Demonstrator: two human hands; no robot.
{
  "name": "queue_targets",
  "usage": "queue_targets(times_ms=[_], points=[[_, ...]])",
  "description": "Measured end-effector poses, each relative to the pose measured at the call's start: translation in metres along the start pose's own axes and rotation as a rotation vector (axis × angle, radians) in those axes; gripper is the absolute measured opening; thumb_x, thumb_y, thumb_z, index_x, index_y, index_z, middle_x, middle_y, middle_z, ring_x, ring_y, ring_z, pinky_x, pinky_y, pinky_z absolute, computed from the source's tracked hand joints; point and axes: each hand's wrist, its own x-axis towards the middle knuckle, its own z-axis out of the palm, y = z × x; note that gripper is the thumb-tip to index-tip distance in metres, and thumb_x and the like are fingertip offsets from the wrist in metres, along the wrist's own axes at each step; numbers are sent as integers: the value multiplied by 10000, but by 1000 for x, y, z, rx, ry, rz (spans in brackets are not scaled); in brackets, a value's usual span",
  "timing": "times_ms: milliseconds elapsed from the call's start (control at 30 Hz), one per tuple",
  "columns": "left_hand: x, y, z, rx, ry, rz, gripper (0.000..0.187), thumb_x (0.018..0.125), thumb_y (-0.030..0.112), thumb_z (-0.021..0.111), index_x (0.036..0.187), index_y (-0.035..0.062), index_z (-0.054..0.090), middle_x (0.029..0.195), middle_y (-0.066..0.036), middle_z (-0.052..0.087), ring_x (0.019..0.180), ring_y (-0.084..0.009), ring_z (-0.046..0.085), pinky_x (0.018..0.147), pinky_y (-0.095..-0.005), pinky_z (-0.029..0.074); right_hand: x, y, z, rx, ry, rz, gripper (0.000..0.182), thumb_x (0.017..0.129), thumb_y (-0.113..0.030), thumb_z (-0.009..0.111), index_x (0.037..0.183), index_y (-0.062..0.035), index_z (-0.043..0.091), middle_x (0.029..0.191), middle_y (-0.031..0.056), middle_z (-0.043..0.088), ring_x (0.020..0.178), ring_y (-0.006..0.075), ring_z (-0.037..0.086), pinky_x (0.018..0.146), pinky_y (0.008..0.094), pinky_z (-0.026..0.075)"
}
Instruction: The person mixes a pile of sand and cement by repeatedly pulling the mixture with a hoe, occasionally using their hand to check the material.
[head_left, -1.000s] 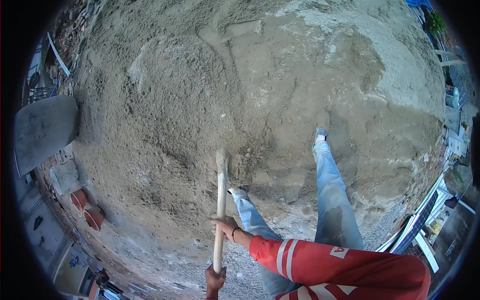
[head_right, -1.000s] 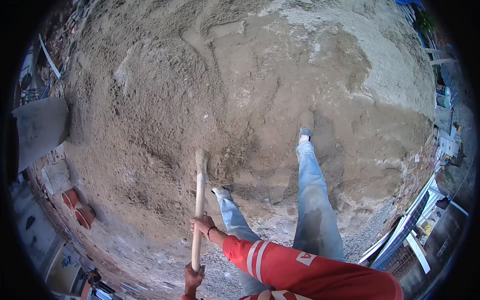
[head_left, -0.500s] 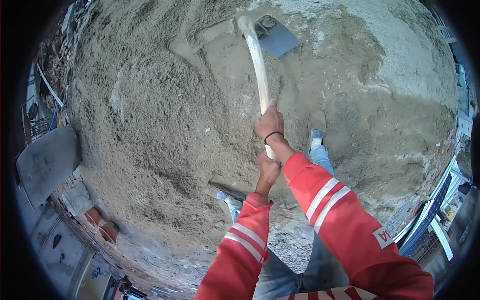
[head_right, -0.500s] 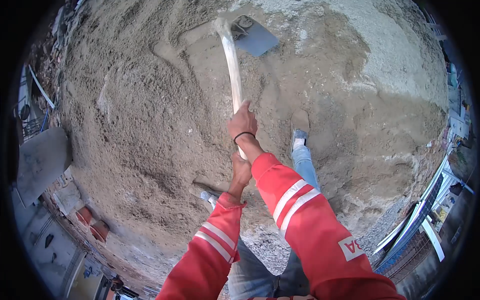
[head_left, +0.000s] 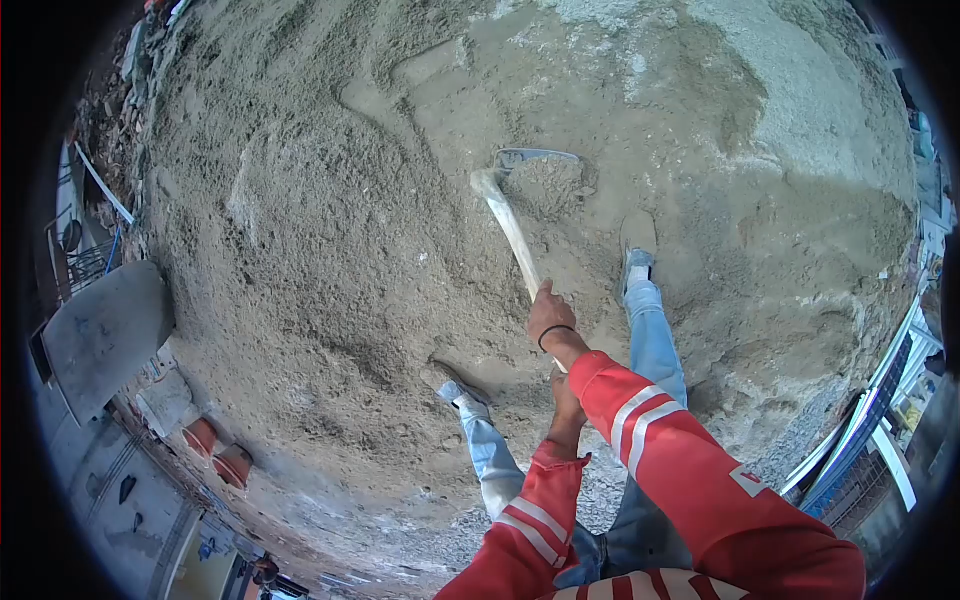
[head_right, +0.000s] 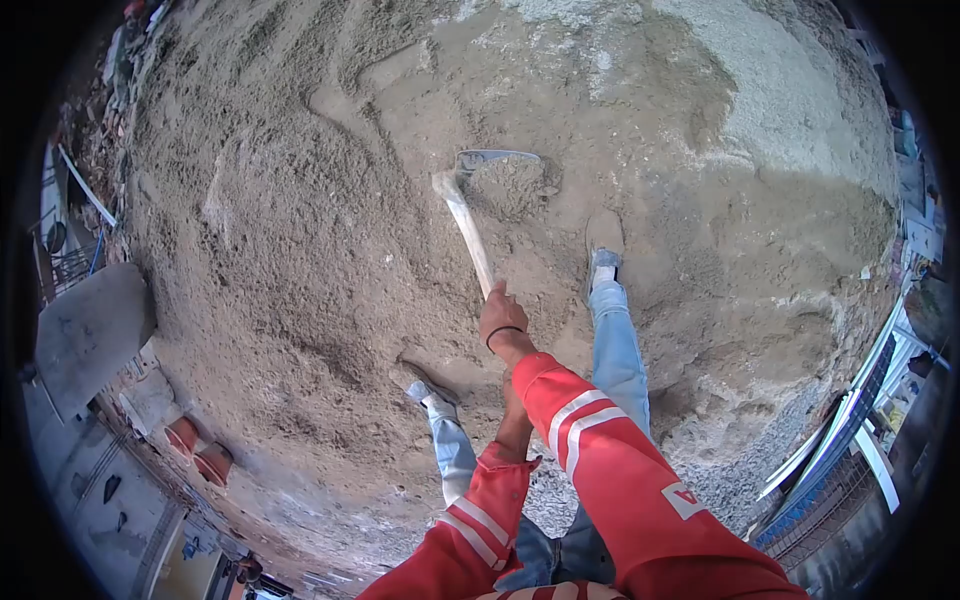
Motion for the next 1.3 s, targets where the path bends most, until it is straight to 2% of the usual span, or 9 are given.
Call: queue_targets(times_ms=[100, 433, 567, 667, 767, 967, 1033, 1167, 1300], points=[[-29, -20, -42, 98, -114, 34, 274, 812, 91, 653, 1038, -17, 542, 951, -96, 624, 785, -167, 619, 645, -314, 515, -25, 23, 48, 7, -60, 22, 600, 809, -136, 577, 1321, 11, 301, 1071, 260, 600, 998, 393, 607, 842, 465, 503], [-107, -72, -143, -47, 92, -78, 170, 815, 79, 617, 954, -15, 587, 837, -86, 645, 711, -173, 633, 605, -299, 514, -114, 60, 142, -66, -180, 47, 646, 770, -128, 605, 1297, 51, 277, 994, 286, 610, 934, 412, 620, 812, 460, 523], [-112, -46, -130, 212, 108, -119, 100, 809, 72, 580, 831, -25, 568, 729, -68, 606, 593, -159, 588, 514, -292, 475, -107, 66, 139, -9, -93, -34, 543, 705, -150, 670, 1108, 35, 356, 963, 307, 611, 937, 413, 616, 823, 435, 530], [-114, 11, -113, 167, 114, -198, 118, 802, 76, 580, 828, -38, 571, 682, -65, 597, 535, -174, 571, 470, -301, 453, -92, 57, 120, 392, -376, 137, 292, 724, -114, 598, 958, -2, 464, 726, 120, 590, 548, 264, 601, 466, 369, 505], [-100, 56, -131, 360, 57, -149, 164, 801, 109, 610, 829, -48, 572, 631, -65, 578, 492, -166, 545, 435, -308, 427, -64, 40, 125, 833, -549, 309, 215, 739, -123, 595, 896, -44, 471, 683, 70, 518, 484, 215, 499, 465, 345, 471], [-186, 137, -268, 724, -71, -78, 325, 787, 244, 651, 983, -7, 588, 735, -184, 631, 683, -327, 631, 649, -426, 473, -156, -53, 167, 1207, -595, 524, 204, 759, -174, 626, 819, -75, 458, 717, 67, 482, 544, 188, 495, 564, 371, 482], [-226, 141, -326, 952, 25, 92, 275, 779, 190, 661, 958, -4, 585, 758, -219, 614, 707, -348, 617, 670, -418, 472, -179, -64, 222, 1225, -508, 509, 235, 754, -182, 657, 829, -73, 464, 710, 53, 473, 560, 195, 512, 558, 375, 485], [-247, 132, -432, 1309, 158, 221, 278, 769, 163, 678, 952, 0, 547, 715, -229, 597, 654, -406, 583, 616, -427, 481, -237, -74, 318, 1266, -808, 464, 258, 789, -172, 686, 951, -60, 519, 779, 65, 548, 728, 232, 590, 730, 412, 526], [-219, 113, -427, 1395, 194, 320, 284, 759, 135, 691, 960, -8, 551, 670, -205, 581, 572, -316, 580, 570, -390, 475, -243, -92, 281, 1234, -694, 213, 263, 812, -198, 673, 962, -51, 514, 767, 58, 560, 669, 194, 588, 651, 349, 532]])
